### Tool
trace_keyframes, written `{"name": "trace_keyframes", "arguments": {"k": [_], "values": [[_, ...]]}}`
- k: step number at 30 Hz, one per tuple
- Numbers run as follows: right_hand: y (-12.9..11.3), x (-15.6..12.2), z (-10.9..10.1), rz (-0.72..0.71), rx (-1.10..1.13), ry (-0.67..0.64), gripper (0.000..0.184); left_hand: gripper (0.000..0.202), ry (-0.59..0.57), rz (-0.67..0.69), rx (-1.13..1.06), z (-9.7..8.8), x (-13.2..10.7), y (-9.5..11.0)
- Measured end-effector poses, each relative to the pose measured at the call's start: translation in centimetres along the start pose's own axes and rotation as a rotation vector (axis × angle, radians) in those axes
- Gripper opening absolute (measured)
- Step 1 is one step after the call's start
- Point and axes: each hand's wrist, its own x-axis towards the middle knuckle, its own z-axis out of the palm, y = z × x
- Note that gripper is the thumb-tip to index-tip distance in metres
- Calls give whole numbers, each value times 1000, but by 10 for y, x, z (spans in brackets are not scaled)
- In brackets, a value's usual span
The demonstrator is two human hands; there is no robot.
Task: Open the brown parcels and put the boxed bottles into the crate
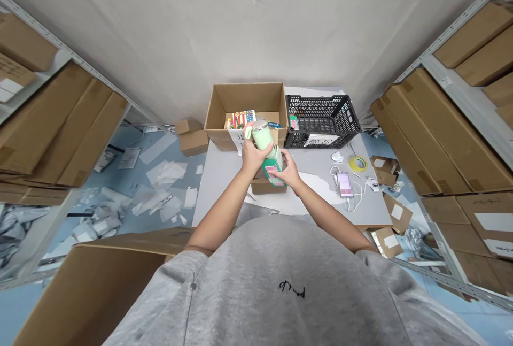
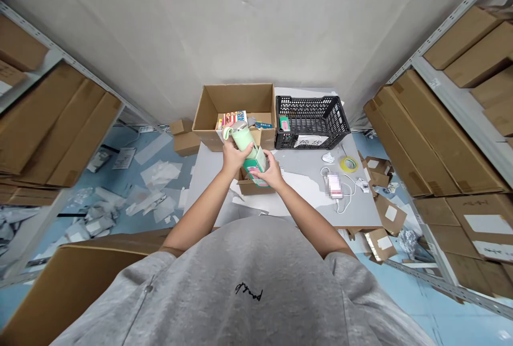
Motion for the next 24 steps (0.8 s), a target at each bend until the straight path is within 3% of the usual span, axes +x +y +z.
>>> {"name": "trace_keyframes", "arguments": {"k": [4, 8, 13, 17, 20, 24], "values": [[-4, 3, -3, 14, 34, 4, 97, 66, -31, 76, 56, -6, 7, 2], [-5, 6, -3, 60, 64, 33, 102, 57, -202, 182, 197, -12, 12, 4], [-14, 18, -1, 35, 126, 2, 108, 38, -396, 217, 285, -8, 6, 0], [-16, 25, -3, 77, 183, 54, 102, 64, -322, 152, 110, -8, -1, -14], [-11, 28, -7, 90, 208, 148, 97, 90, -268, -34, -4, -13, -13, -33], [-9, 32, -12, 98, 207, 220, 95, 115, -570, -283, 19, -19, -37, -55]]}}
